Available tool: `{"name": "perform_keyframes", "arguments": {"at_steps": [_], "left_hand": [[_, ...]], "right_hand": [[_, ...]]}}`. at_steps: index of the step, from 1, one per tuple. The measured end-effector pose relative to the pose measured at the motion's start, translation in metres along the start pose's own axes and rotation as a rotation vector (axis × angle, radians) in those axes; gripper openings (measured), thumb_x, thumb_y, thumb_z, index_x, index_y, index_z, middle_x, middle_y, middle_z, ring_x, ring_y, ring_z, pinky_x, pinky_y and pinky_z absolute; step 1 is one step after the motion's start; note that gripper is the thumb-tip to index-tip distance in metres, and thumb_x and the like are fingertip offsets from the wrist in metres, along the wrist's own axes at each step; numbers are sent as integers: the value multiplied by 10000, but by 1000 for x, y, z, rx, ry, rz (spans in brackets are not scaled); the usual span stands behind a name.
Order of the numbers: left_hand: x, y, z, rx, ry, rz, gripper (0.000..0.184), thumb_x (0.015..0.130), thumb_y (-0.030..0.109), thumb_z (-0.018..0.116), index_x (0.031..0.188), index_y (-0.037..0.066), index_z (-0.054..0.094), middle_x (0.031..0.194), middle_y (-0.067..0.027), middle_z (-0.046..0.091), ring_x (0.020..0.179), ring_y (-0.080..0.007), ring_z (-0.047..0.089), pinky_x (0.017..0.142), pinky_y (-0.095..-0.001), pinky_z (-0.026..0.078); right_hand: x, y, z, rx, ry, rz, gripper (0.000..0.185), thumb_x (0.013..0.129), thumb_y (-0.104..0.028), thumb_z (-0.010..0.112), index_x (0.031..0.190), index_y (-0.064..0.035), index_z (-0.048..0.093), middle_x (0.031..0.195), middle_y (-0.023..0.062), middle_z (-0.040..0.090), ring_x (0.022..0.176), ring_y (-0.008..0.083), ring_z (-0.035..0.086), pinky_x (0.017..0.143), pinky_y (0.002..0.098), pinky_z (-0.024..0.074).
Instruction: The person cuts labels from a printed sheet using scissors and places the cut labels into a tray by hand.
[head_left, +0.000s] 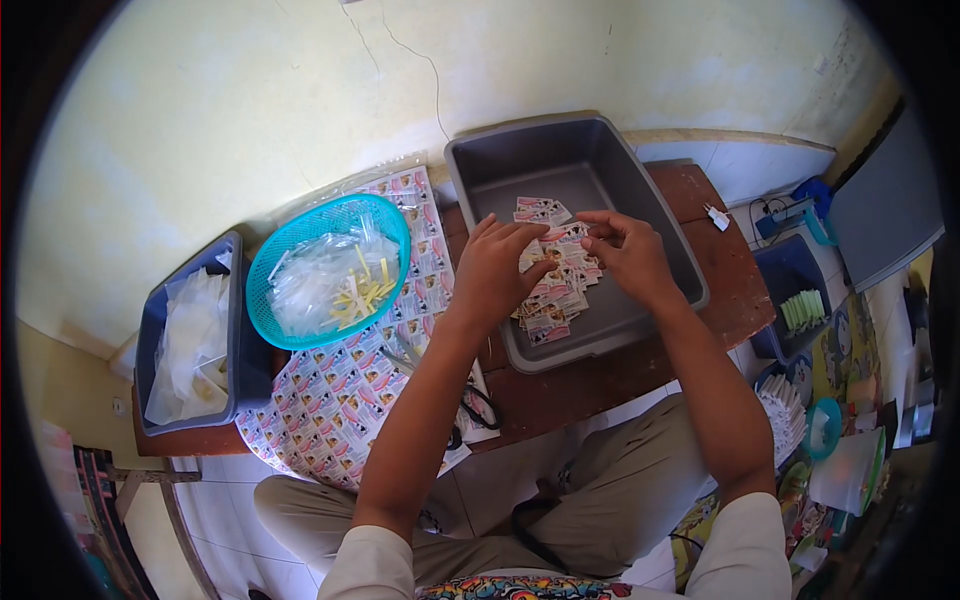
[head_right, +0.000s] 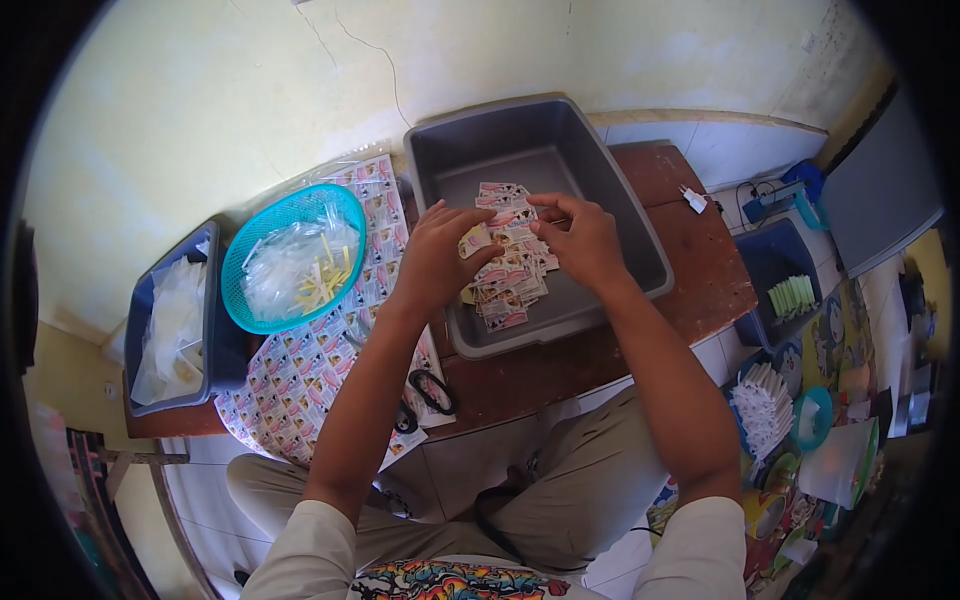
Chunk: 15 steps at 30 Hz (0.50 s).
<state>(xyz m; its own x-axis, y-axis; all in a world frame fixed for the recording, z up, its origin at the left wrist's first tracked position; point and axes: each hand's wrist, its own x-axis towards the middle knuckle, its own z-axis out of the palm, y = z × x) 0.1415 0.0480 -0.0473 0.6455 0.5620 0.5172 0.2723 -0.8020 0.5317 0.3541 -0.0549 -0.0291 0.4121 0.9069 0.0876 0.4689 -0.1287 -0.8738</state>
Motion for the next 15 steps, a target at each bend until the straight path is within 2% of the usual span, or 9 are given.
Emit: {"name": "perform_keyframes", "arguments": {"at_steps": [15], "left_hand": [[-4,6,4,65,-46,-27,451,867,260,896,1275,121,763,1228,-113,784,1196,-305,720,1272,-555,352]], "right_hand": [[-4,12,5,-39,3,-12,368,944,-109,829,1310,-113,786,973,79,815,846,134,778,725,304,643]]}}
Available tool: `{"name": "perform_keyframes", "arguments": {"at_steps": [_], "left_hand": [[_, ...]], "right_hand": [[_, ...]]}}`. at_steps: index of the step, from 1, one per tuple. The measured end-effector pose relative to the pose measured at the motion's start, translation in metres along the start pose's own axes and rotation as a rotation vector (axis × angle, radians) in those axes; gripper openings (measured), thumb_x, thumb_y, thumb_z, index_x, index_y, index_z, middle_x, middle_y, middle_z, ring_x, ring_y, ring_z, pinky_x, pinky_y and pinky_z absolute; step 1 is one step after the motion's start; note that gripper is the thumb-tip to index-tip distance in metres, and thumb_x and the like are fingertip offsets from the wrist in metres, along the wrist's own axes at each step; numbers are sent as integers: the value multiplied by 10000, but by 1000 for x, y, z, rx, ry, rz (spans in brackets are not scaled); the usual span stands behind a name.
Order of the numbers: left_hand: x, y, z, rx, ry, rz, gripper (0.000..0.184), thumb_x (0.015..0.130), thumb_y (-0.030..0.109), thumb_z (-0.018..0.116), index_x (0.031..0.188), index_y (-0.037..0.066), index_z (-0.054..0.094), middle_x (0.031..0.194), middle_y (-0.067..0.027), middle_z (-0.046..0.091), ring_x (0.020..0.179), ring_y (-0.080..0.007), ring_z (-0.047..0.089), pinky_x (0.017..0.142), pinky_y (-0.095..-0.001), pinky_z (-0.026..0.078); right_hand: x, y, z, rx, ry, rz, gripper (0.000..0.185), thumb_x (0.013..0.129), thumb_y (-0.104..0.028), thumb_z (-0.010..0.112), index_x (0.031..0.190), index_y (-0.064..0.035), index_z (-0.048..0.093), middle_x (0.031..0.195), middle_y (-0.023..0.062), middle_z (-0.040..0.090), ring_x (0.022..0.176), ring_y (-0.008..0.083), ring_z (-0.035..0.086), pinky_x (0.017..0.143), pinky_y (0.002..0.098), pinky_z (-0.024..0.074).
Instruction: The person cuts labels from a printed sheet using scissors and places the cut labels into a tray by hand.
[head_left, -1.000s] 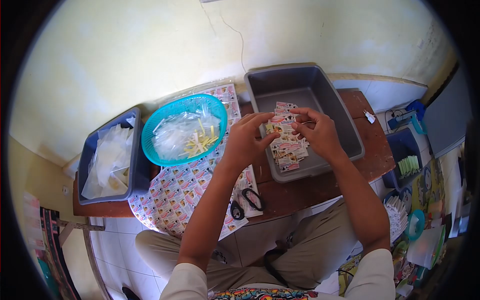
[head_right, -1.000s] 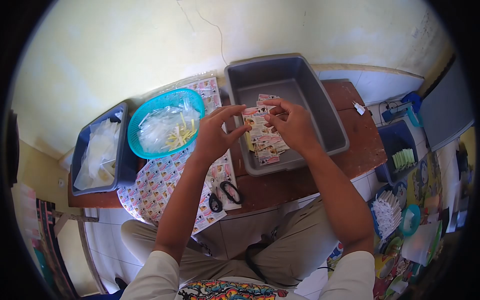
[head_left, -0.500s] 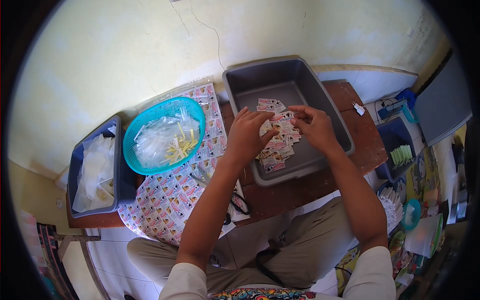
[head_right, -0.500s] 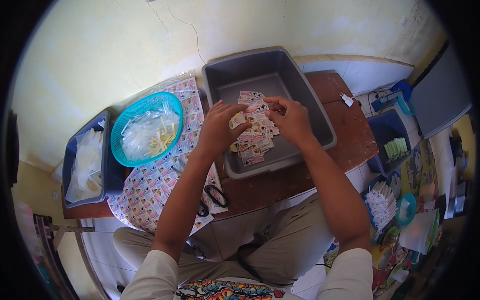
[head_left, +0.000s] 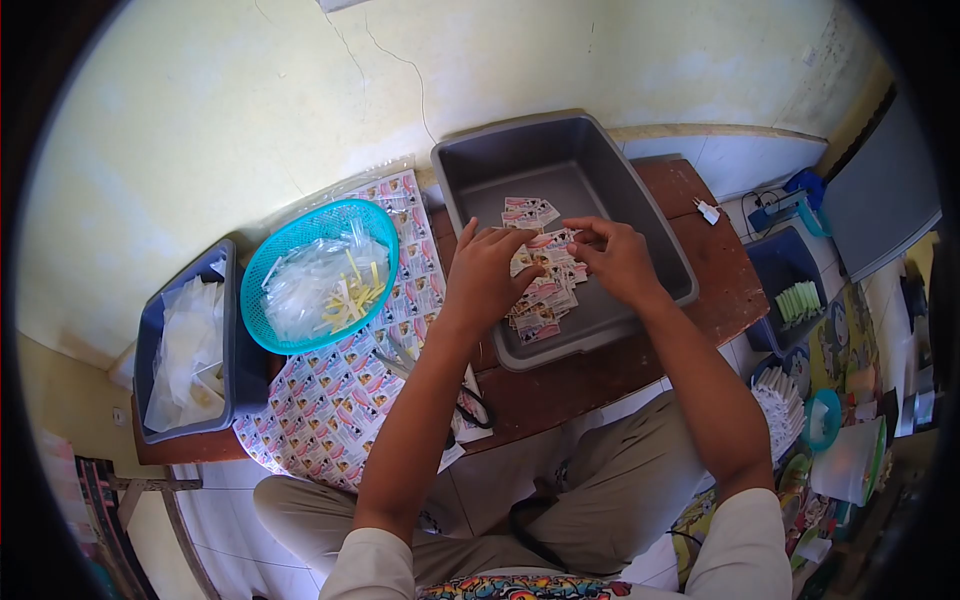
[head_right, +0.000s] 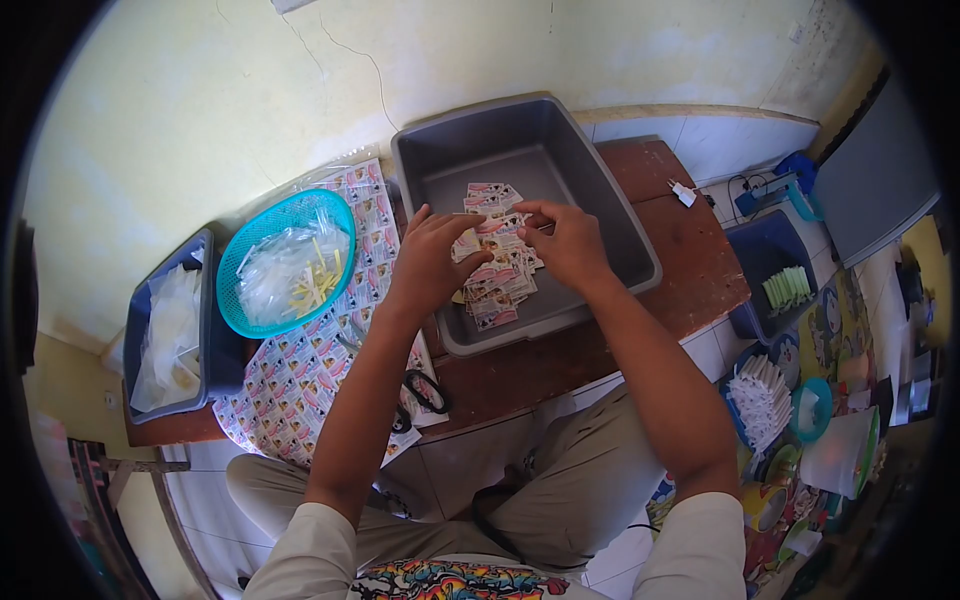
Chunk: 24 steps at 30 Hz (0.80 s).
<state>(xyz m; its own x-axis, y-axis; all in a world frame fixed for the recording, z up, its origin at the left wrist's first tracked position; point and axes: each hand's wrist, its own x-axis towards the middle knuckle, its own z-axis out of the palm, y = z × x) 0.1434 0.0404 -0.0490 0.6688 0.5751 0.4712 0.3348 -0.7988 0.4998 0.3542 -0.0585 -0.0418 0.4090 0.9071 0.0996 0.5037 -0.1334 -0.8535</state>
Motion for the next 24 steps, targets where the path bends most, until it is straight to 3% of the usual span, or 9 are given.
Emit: {"name": "perform_keyframes", "arguments": {"at_steps": [5,10,16,24], "left_hand": [[-1,3,-2,28,-31,-21,487,851,262,904,1294,121,759,1243,-116,781,1207,-301,716,1283,-557,333],[-3,7,-3,76,-83,-49,530,833,278,914,1312,115,757,1251,-119,779,1236,-289,703,1301,-556,302],[-3,5,-3,78,-101,-39,528,837,300,912,1302,98,763,1238,-129,781,1238,-290,700,1317,-562,266],[-6,8,-5,-15,93,-10,330,930,212,837,1228,85,774,1174,-127,788,1182,-318,713,1278,-566,323]], "right_hand": [[1,5,3,-15,-9,13,375,940,-126,832,1312,-122,784,964,84,819,848,156,789,750,328,632],[1,11,4,-135,-19,37,384,939,-201,836,1304,-95,779,1025,125,825,913,255,808,837,377,631],[-1,10,0,-202,-61,22,393,943,-232,833,1289,-57,776,1044,138,823,976,274,804,886,384,624],[-7,-17,2,-93,13,-92,357,947,-171,823,1276,-41,776,1008,143,815,879,244,810,795,365,644]]}}
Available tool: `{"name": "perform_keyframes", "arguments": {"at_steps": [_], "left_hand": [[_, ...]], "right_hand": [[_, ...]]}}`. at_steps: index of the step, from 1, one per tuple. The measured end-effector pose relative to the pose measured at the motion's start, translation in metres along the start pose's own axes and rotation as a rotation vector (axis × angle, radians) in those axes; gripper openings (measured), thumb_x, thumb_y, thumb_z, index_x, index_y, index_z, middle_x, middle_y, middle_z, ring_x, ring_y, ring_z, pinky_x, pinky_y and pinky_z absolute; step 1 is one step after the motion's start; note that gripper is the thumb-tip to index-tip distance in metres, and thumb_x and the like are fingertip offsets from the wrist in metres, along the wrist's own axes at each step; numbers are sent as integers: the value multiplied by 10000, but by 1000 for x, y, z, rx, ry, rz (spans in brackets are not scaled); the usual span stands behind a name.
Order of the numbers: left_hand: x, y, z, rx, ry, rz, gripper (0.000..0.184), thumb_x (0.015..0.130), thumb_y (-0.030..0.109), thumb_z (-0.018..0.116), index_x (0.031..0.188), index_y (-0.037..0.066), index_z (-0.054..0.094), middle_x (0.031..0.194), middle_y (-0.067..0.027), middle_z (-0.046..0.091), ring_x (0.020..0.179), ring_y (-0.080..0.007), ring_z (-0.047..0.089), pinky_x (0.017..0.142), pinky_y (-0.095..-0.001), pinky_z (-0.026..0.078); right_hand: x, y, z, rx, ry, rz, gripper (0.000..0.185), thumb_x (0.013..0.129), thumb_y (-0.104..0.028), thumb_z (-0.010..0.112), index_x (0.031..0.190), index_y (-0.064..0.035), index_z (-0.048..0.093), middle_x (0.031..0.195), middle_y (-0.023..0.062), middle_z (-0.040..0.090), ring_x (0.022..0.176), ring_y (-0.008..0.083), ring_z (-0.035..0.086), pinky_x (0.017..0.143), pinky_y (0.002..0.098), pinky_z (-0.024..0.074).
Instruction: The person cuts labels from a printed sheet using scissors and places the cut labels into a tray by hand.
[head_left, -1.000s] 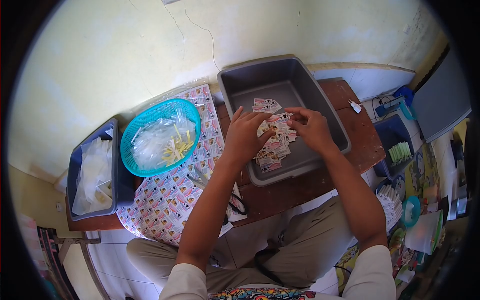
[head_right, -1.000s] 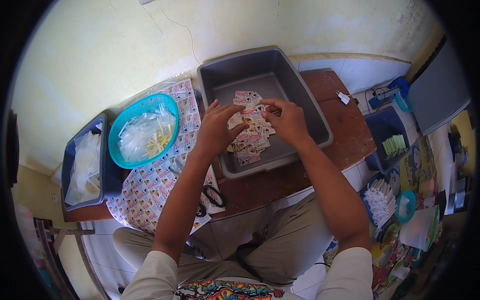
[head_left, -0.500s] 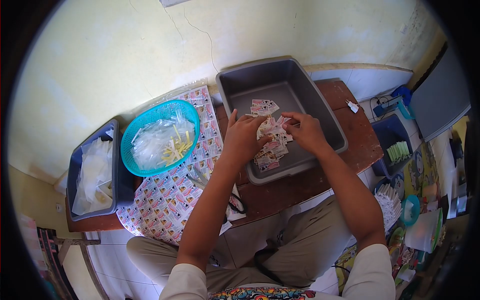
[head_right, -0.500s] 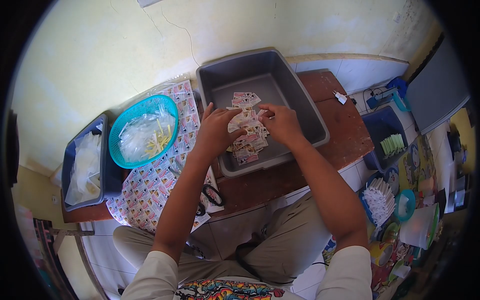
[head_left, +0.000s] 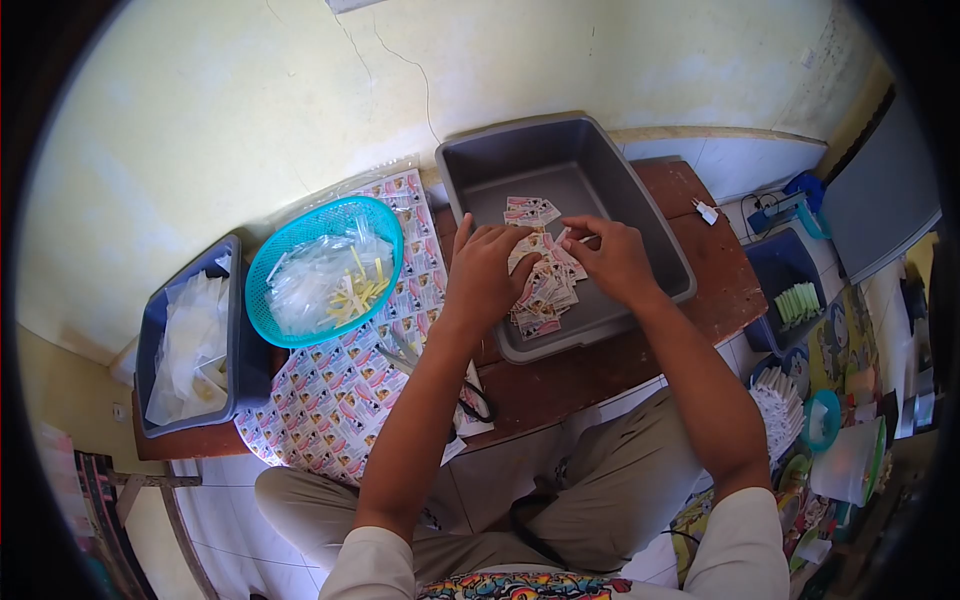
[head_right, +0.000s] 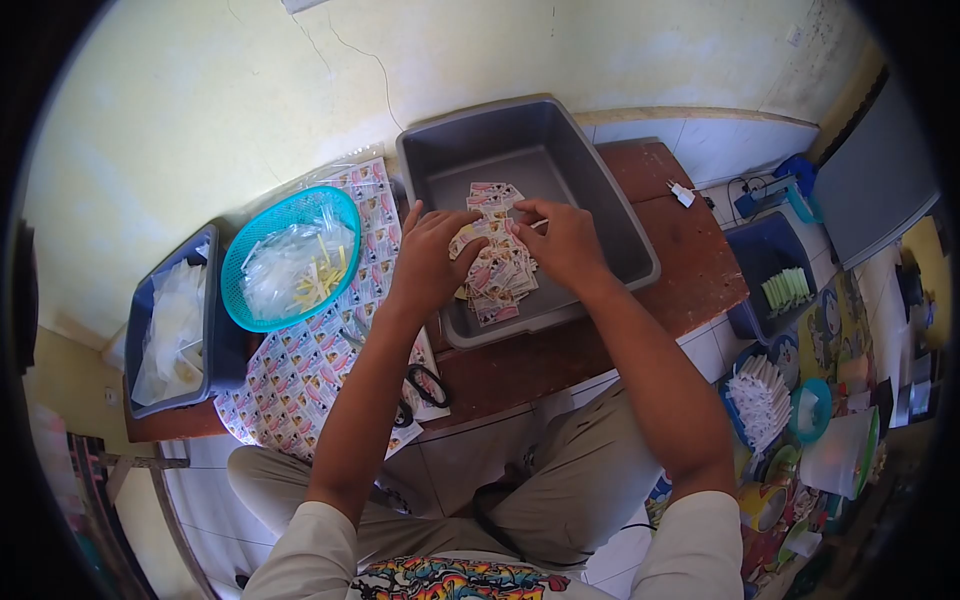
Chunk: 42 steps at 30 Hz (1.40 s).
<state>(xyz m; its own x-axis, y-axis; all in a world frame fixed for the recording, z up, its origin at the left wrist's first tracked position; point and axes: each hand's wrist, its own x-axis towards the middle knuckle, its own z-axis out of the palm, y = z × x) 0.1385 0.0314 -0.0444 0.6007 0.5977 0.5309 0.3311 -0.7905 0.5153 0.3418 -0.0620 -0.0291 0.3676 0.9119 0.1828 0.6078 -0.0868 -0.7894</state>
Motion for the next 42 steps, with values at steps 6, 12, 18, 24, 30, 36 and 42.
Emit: {"name": "perform_keyframes", "arguments": {"at_steps": [6,12,18,24,30,36,42], "left_hand": [[-10,5,-30,-12,112,14,287,940,166,822,1211,85,773,1136,-128,797,1132,-334,730,1220,-556,409],[-36,8,-76,8,169,-19,263,944,145,817,1194,76,772,1139,-145,797,1105,-359,737,1153,-538,473],[-75,4,-123,99,248,-6,265,928,96,826,1181,48,767,1110,-178,790,1032,-395,745,995,-498,568],[-123,-4,-159,46,259,-151,265,909,77,820,1164,30,768,1091,-182,781,1036,-395,734,925,-478,571],[-181,-22,-180,123,265,-241,328,905,84,848,1217,28,762,1145,-200,784,1069,-391,755,917,-459,596],[-231,-43,-184,142,231,-352,387,882,96,851,1246,21,747,1184,-208,764,1099,-409,726,969,-484,578],[-261,-50,-185,129,153,-416,536,810,98,904,1305,13,716,1255,-202,747,1193,-400,699,1041,-477,562]], "right_hand": [[-6,-45,10,104,67,-188,348,972,-108,792,1313,-49,762,1046,129,808,897,194,797,783,330,643],[-13,-86,34,210,40,-322,327,973,-93,780,1296,-49,764,1056,149,798,909,213,796,763,338,650],[-27,-121,66,205,-41,-423,341,973,-94,783,1312,-59,762,1092,139,794,940,204,787,772,321,638],[-53,-155,104,223,-198,-441,352,968,-94,787,1318,-63,760,1113,143,793,964,190,784,777,317,632],[-75,-164,148,205,-290,-532,342,960,-86,778,1297,-38,751,1078,172,784,881,240,788,736,342,635],[-98,-161,186,171,-399,-511,333,954,-78,775,1278,-12,739,1044,190,768,845,281,785,714,367,628],[-112,-144,220,120,-464,-511,346,939,-81,792,1274,-13,740,1044,192,760,833,295,781,740,390,625]]}}
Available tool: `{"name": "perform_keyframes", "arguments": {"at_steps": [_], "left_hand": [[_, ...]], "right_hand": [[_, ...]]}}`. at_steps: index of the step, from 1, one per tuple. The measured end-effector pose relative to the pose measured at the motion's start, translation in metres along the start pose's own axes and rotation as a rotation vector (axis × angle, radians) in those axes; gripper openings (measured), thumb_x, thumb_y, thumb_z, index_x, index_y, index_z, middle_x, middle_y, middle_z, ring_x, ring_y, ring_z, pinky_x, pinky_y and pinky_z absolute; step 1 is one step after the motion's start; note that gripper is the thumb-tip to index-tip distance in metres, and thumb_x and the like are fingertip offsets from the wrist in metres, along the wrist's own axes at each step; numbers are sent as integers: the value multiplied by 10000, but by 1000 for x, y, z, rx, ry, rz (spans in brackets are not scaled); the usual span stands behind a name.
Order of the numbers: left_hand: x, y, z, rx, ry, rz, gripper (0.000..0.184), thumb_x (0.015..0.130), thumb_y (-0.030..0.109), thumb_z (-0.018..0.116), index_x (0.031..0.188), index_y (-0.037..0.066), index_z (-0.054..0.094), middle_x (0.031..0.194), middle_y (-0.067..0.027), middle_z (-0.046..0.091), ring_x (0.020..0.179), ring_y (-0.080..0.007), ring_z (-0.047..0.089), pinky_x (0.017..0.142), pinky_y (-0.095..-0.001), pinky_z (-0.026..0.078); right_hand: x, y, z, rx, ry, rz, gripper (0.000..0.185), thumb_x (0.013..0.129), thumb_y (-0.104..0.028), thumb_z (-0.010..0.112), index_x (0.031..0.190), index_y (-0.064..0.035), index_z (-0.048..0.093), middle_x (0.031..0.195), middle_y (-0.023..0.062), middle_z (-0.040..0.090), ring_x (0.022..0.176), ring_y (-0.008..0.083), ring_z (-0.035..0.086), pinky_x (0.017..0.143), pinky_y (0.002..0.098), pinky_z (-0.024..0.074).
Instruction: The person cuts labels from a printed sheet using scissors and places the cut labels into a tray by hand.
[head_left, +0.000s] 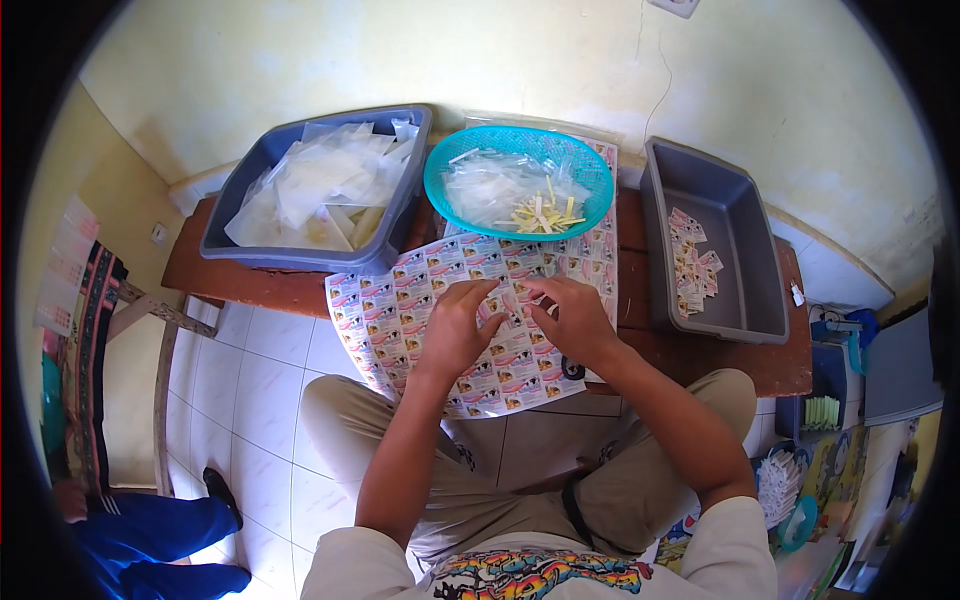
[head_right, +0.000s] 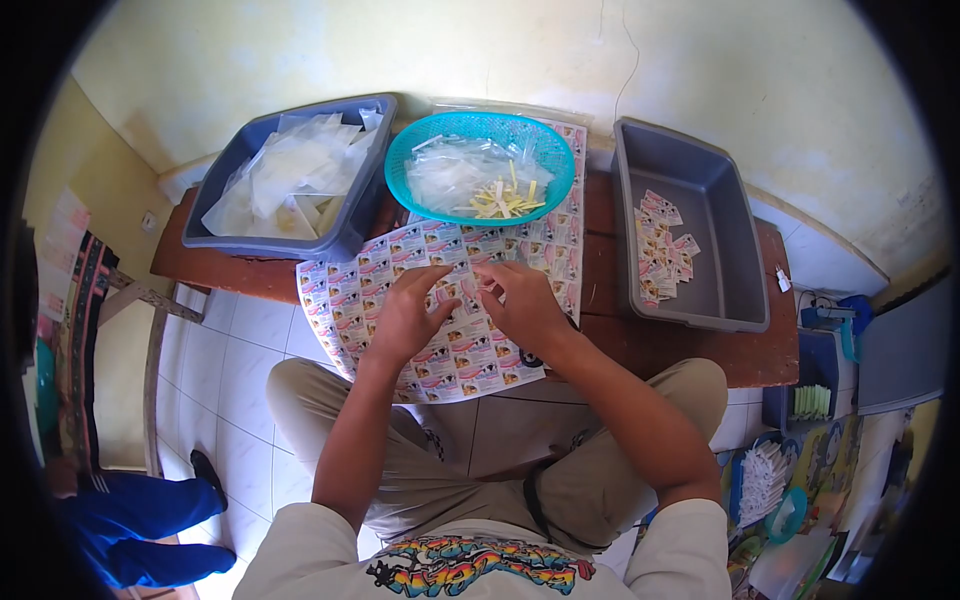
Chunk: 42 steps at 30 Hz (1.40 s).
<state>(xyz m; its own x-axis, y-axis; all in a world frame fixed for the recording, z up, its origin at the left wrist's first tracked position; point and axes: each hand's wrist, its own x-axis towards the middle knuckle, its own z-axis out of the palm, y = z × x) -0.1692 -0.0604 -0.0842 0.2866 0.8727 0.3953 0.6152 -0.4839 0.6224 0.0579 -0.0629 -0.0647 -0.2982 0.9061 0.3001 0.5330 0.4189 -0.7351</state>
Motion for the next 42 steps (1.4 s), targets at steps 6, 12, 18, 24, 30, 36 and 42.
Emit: {"name": "perform_keyframes", "arguments": {"at_steps": [6,12,18,24,30,36,42], "left_hand": [[-24,-19,4,81,-93,-26,791,723,165,980,1431,41,651,1436,-202,659,1359,-405,604,1162,-498,486],[-36,-25,7,154,-73,-21,827,692,178,993,1423,17,642,1439,-209,646,1366,-421,591,1167,-513,477],[-34,-23,6,104,-95,-27,802,695,143,975,1413,11,642,1384,-206,662,1322,-419,609,1147,-509,487],[-34,-23,9,61,-96,-2,778,703,104,951,1420,58,653,1394,-179,654,1321,-408,610,1142,-497,496],[-35,-21,11,55,-90,36,731,723,71,928,1406,97,671,1430,-157,634,1333,-396,606,1142,-501,500],[-36,-18,13,76,-91,69,725,722,92,937,1399,116,678,1459,-159,619,1358,-395,590,1153,-512,493],[-26,-4,7,48,-48,108,752,710,127,958,1405,113,670,1486,-168,611,1364,-402,584,1168,-518,472]], "right_hand": [[-1,14,23,-15,-52,51,350,919,-85,781,1255,7,740,1062,234,740,875,377,756,790,450,605],[-4,18,32,-107,-137,87,388,894,-75,778,1273,0,738,1108,259,726,1003,450,715,887,507,584],[-6,20,34,-95,-153,104,410,889,-78,787,1288,-5,736,1129,264,723,1042,455,711,922,507,579],[-5,21,34,-111,-133,73,451,864,-55,810,1298,7,710,1092,240,717,960,413,720,860,477,586],[-8,22,35,-84,-61,91,446,870,-69,816,1296,10,708,1145,276,703,990,463,711,899,508,577],[-6,30,32,-58,-40,129,385,899,-64,801,1275,-12,731,1096,237,724,882,377,739,821,455,596],[1,17,11,103,-56,267,412,959,-54,784,1367,-61,727,1084,146,769,872,195,765,797,332,617]]}}
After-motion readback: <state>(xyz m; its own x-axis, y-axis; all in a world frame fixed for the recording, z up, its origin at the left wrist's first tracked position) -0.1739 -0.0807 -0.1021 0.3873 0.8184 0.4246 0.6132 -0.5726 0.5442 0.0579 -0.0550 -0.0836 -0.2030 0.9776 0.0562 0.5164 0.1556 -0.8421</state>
